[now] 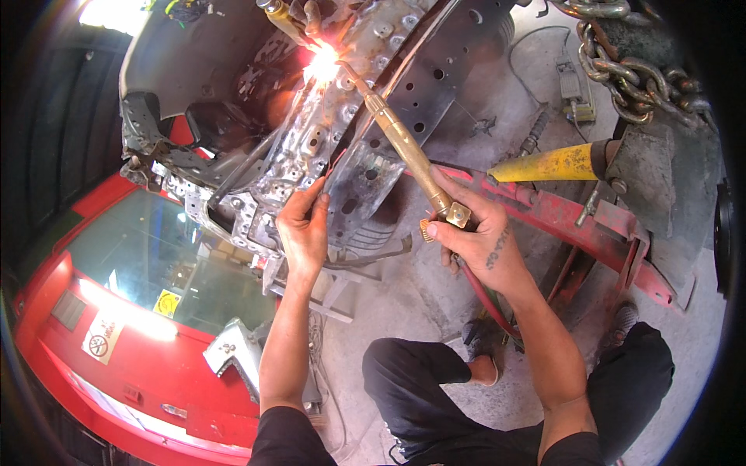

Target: The person welds a car frame using a welding torch and filler rod, then hammers the welds to smooth them. The work is performed on a red vehicle frame secured in a repair jig.

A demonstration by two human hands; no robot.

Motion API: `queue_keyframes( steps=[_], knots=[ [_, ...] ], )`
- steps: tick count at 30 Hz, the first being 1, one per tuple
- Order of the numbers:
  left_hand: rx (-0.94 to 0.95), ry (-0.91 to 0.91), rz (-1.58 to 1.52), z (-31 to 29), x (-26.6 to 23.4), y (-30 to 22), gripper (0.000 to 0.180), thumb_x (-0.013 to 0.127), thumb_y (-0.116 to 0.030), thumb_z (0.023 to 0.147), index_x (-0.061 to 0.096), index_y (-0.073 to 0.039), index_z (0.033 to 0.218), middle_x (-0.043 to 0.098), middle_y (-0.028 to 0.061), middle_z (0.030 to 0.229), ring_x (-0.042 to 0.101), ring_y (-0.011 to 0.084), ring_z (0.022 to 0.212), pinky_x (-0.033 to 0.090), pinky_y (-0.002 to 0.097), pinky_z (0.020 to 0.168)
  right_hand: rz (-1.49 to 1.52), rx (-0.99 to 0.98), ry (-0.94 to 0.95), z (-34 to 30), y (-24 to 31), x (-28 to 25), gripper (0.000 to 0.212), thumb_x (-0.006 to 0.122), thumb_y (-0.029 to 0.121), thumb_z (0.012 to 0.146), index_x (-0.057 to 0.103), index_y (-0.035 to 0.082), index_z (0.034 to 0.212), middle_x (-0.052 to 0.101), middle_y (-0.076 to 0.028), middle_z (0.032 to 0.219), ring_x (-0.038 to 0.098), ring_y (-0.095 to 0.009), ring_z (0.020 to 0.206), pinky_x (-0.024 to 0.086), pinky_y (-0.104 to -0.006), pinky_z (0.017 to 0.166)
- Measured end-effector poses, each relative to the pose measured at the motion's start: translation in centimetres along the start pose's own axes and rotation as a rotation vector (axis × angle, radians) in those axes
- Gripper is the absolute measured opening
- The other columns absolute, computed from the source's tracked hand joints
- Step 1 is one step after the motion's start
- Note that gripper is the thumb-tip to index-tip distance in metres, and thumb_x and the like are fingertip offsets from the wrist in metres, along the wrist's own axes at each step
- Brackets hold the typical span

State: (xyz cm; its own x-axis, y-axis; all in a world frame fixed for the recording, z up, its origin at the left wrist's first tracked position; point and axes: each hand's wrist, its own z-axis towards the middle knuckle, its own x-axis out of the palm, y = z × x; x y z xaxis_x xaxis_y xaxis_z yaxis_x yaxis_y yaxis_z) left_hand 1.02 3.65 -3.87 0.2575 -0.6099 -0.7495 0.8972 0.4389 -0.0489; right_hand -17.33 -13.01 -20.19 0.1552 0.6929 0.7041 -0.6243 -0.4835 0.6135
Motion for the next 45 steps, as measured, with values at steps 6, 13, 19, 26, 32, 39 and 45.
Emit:
queue_keyframes(
  steps=[6, 13, 19, 26, 32, 39, 45],
  knots=[
    [0.000, 0.002, 0.001, 0.03, -0.13, -0.13, 0.028, 0.074, 0.000, 0.097, 0.077, -0.001, 0.125, 0.063, 0.0054, 0.080, 0.055, 0.0112, 0.072, 0.047, 0.0287, 0.069, 0.005, -0.017, 0.002, 0.21, -0.25, 0.04, 0.065, 0.076, 0.001, 0.094, 0.056, 0.010, 0.156, 0.066, 0.002, 0.097, 0.057, -0.003, 0.070, 0.049, -0.0227, 0.056],
    [0.003, 0.002, -0.017, -0.12, 0.13, -0.14, 0.028, 0.074, 0.000, 0.097, 0.077, 0.000, 0.125, 0.064, 0.0057, 0.080, 0.055, 0.0109, 0.073, 0.048, 0.0284, 0.070, 0.001, -0.021, -0.001, 0.28, -0.52, -0.02, 0.066, 0.076, 0.002, 0.094, 0.056, 0.011, 0.157, 0.065, 0.002, 0.096, 0.056, -0.003, 0.070, 0.049, -0.0227, 0.056],
    [-0.009, -0.006, -0.007, 0.15, 0.12, -0.05, 0.028, 0.073, 0.000, 0.097, 0.077, 0.000, 0.125, 0.062, 0.0046, 0.079, 0.054, 0.0103, 0.073, 0.046, 0.0285, 0.069, 0.014, 0.002, -0.009, 0.09, -0.10, 0.12, 0.067, 0.076, 0.002, 0.094, 0.055, 0.011, 0.157, 0.065, 0.002, 0.096, 0.057, -0.004, 0.070, 0.049, -0.0227, 0.055],
    [0.000, -0.001, -0.018, 0.21, 0.11, -0.19, 0.028, 0.074, 0.000, 0.097, 0.077, -0.001, 0.124, 0.062, 0.0043, 0.079, 0.054, 0.0099, 0.072, 0.046, 0.0281, 0.068, 0.019, 0.012, 0.003, 0.04, -0.13, 0.05, 0.066, 0.075, 0.002, 0.095, 0.055, 0.011, 0.158, 0.065, 0.002, 0.094, 0.056, -0.003, 0.066, 0.049, -0.0226, 0.054],
    [0.006, -0.022, -0.024, 0.21, 0.13, -0.13, 0.027, 0.074, 0.000, 0.097, 0.078, -0.001, 0.124, 0.064, 0.0041, 0.080, 0.054, 0.0097, 0.073, 0.047, 0.0277, 0.068, 0.021, 0.009, 0.000, 0.14, -0.12, 0.12, 0.066, 0.075, 0.002, 0.095, 0.055, 0.011, 0.157, 0.066, 0.002, 0.094, 0.056, -0.003, 0.065, 0.048, -0.0227, 0.054],
    [0.001, -0.010, -0.017, 0.39, 0.12, -0.09, 0.027, 0.074, -0.001, 0.098, 0.078, -0.001, 0.124, 0.065, 0.0042, 0.081, 0.055, 0.0093, 0.073, 0.047, 0.0277, 0.069, -0.002, -0.020, -0.003, 0.12, 0.02, 0.17, 0.065, 0.075, 0.002, 0.095, 0.056, 0.013, 0.157, 0.066, 0.002, 0.096, 0.057, -0.003, 0.066, 0.049, -0.0229, 0.054],
    [-0.002, -0.013, -0.030, 0.34, 0.20, 0.30, 0.027, 0.074, -0.001, 0.097, 0.078, -0.002, 0.124, 0.065, 0.0038, 0.081, 0.054, 0.0092, 0.073, 0.047, 0.0276, 0.069, 0.012, -0.012, 0.004, 0.16, -0.21, 0.09, 0.065, 0.074, 0.001, 0.095, 0.056, 0.012, 0.157, 0.067, 0.002, 0.096, 0.057, -0.004, 0.065, 0.049, -0.0230, 0.054]
  ],
)
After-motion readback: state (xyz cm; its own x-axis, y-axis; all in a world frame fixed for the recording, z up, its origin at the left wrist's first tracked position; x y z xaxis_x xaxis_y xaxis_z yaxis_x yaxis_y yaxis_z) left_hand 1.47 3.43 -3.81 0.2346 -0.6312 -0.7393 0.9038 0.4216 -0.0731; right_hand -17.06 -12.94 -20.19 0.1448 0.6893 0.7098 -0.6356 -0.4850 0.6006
